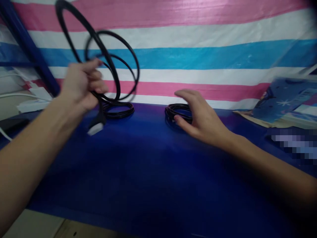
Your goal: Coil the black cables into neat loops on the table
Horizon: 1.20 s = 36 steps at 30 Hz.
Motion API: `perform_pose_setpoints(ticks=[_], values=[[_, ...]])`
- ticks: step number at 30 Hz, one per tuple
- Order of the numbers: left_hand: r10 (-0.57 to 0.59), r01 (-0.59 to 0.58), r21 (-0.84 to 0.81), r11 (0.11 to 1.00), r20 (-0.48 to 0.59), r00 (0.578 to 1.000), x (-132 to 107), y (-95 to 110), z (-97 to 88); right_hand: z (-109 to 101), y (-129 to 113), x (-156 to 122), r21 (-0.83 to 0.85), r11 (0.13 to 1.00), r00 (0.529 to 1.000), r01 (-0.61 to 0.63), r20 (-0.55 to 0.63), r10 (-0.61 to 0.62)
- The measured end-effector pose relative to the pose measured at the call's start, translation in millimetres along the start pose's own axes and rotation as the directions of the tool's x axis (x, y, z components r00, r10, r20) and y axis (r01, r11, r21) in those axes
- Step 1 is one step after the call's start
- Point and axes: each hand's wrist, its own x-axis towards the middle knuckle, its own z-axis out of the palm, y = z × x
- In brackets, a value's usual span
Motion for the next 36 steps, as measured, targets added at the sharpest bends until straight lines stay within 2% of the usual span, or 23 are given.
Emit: perform_pose_setpoints(ticks=[1, 3, 4, 5, 9, 12, 14, 15, 17, 19, 20, 22, 23, 25, 28, 33, 36], values=[[-0.018, 0.028, -0.12, 0.992, 0.09, 0.996, -8, 4, 8.3, 0, -4, 1, 0.085, 0.996, 0.999, -0.042, -0.021, 0.044], [-0.068, 0.209, -0.446, 0.87, 0.31, 0.948, -22, 13, 22.4, 1, -11, 2, 0.251, 0.959, 0.989, -0.133, -0.031, 0.146], [-0.053, 0.238, -0.496, 0.835, 0.359, 0.932, -29, 16, 27.2, 2, -14, 3, 0.319, 0.93, 0.98, -0.182, -0.021, 0.198], [-0.035, 0.269, -0.535, 0.801, 0.406, 0.913, -34, 19, 30.4, 3, -16, 4, 0.368, 0.901, 0.969, -0.228, -0.001, 0.246], [0.051, 0.29, -0.558, 0.778, 0.516, 0.855, -45, 23, 30.1, 5, -13, 7, 0.461, 0.804, 0.916, -0.376, 0.052, 0.398], [-0.039, 0.343, -0.497, 0.797, 0.525, 0.85, -47, 20, 25.3, 3, -11, 10, 0.534, 0.703, 0.852, -0.469, 0.066, 0.519], [-0.135, 0.393, -0.446, 0.804, 0.506, 0.852, -47, 19, 25.1, -1, -14, 12, 0.63, 0.563, 0.818, -0.534, 0.215, 0.534], [-0.141, 0.408, -0.456, 0.791, 0.513, 0.847, -47, 18, 26.5, -3, -18, 13, 0.675, 0.472, 0.8, -0.568, 0.317, 0.509], [-0.056, 0.432, -0.545, 0.718, 0.574, 0.817, -46, 17, 32.5, -6, -26, 14, 0.729, 0.276, 0.758, -0.626, 0.485, 0.436], [0.059, 0.472, -0.634, 0.612, 0.632, 0.772, -44, 13, 41.2, -8, -35, 16, 0.747, 0.09, 0.709, -0.659, 0.576, 0.407], [0.077, 0.492, -0.65, 0.579, 0.644, 0.761, -43, 10, 45.8, -8, -38, 17, 0.754, 0.012, 0.693, -0.657, 0.597, 0.405], [0.007, 0.501, -0.627, 0.596, 0.627, 0.779, -42, 4, 54.3, -8, -42, 18, 0.766, -0.072, 0.681, -0.638, 0.606, 0.41], [-0.036, 0.48, -0.603, 0.638, 0.599, 0.8, -41, 0, 57.7, -8, -43, 19, 0.774, -0.071, 0.685, -0.629, 0.595, 0.42], [-0.074, 0.408, -0.535, 0.74, 0.538, 0.84, -41, -7, 63.0, -9, -43, 20, 0.771, -0.016, 0.679, -0.637, 0.57, 0.462], [-0.02, 0.267, -0.436, 0.86, 0.493, 0.87, -41, -16, 68.3, -10, -40, 19, 0.703, 0.059, 0.615, -0.709, 0.576, 0.539], [0.115, 0.059, -0.364, 0.929, 0.438, 0.891, -37, -25, 74.3, -9, -33, 17, 0.606, 0.101, 0.529, -0.789, 0.587, 0.612], [0.199, -0.025, -0.394, 0.919, 0.409, 0.891, -34, -26, 75.3, -7, -32, 16, 0.539, 0.195, 0.525, -0.82, 0.571, 0.631]])
